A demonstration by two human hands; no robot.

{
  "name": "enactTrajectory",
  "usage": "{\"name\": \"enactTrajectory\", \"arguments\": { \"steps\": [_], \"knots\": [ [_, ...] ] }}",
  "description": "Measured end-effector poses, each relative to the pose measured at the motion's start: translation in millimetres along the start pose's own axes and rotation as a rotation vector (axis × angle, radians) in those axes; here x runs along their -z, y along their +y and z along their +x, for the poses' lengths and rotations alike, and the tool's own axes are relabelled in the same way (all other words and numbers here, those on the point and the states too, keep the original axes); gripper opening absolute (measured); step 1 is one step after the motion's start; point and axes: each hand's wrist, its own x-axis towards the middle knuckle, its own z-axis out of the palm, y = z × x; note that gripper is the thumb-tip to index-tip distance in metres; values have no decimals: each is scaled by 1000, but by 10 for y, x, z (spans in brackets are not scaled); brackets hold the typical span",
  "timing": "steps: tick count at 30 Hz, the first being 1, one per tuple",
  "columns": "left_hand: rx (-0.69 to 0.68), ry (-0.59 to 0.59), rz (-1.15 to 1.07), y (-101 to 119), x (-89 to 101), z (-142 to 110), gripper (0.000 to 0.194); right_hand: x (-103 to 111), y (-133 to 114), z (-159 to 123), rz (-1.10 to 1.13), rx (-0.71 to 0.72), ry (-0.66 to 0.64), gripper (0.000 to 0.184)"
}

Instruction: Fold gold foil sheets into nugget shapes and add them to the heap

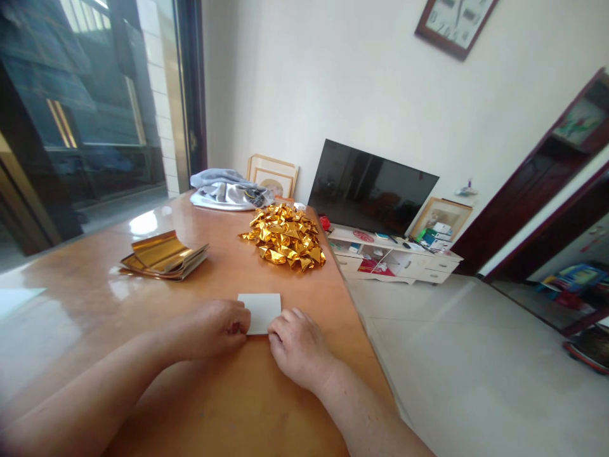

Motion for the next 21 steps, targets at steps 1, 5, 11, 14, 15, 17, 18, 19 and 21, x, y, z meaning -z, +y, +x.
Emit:
{"name": "enactTrajectory", "arguments": {
  "steps": [1,5,11,14,15,17,18,19,21],
  "knots": [
    [12,-10,-27,-30,9,-10,11,6,12,1,42,-5,-3,16],
    [49,-22,-88,-104,18,-24,17,12,83,29,245,-62,6,18],
    [163,39,-5,-186,-27,14,22,-113,206,146,483,-228,15,15],
    [224,35,34,-209,-18,31,26,-185,258,190,576,-354,16,14],
    [236,23,36,-206,-7,35,26,-199,270,197,596,-383,17,15],
    [254,8,26,-186,23,37,26,-208,284,202,604,-399,22,16],
    [260,3,16,-172,37,37,26,-205,286,203,596,-392,23,16],
    [266,-4,4,-159,50,37,25,-200,285,203,583,-382,24,16],
    [277,-16,-14,-139,68,37,24,-191,280,205,557,-366,29,17]
  ]
}}
